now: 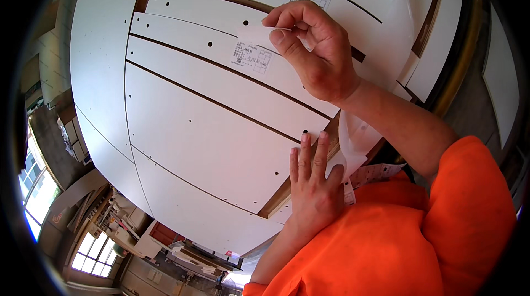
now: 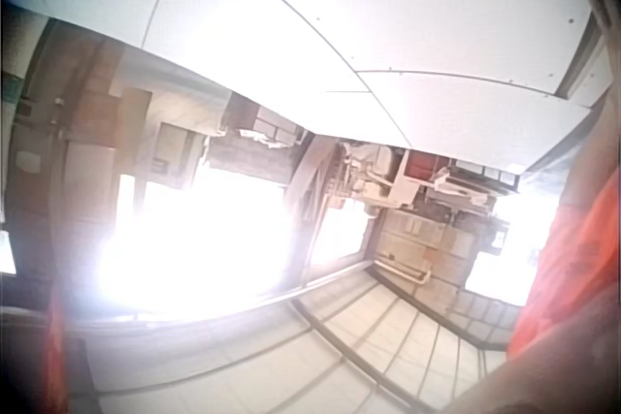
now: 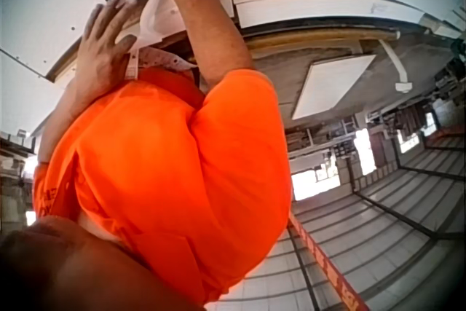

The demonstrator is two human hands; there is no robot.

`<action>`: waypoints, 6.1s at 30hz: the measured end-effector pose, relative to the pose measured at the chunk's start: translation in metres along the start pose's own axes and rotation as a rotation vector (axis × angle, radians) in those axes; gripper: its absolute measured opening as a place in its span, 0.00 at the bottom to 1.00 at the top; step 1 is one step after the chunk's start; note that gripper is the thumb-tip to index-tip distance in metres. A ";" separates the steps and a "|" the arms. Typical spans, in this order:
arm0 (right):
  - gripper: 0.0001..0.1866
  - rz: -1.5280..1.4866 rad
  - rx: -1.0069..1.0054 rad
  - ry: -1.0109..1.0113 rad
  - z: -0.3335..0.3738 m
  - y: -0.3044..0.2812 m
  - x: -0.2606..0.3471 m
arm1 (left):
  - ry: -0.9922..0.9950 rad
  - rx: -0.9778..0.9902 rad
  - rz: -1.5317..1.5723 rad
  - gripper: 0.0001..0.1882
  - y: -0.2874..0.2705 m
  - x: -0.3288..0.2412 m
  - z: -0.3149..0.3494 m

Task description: The person peels stickers from a roll and applies them to the surface of several white boards on a workbench.

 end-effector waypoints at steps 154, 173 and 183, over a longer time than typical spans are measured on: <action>0.36 1.225 0.760 -0.527 0.069 0.138 0.024 | 0.088 -0.179 0.042 0.06 -0.006 0.001 0.018; 0.06 0.512 0.552 -0.231 0.080 0.039 0.180 | -0.324 -0.425 1.382 0.12 -0.036 0.041 0.070; 0.05 0.241 0.870 0.350 0.177 0.052 0.154 | -0.016 -0.714 1.533 0.14 -0.076 -0.014 0.126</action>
Point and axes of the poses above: each hand's wrist, its own z-axis away from the middle knuckle, its own y-axis out of the palm, x = y × z, the point moved 10 cm from there along -z, towards the middle knuckle, and after that the axes turned 9 degrees about z, right-handed, at the moved point
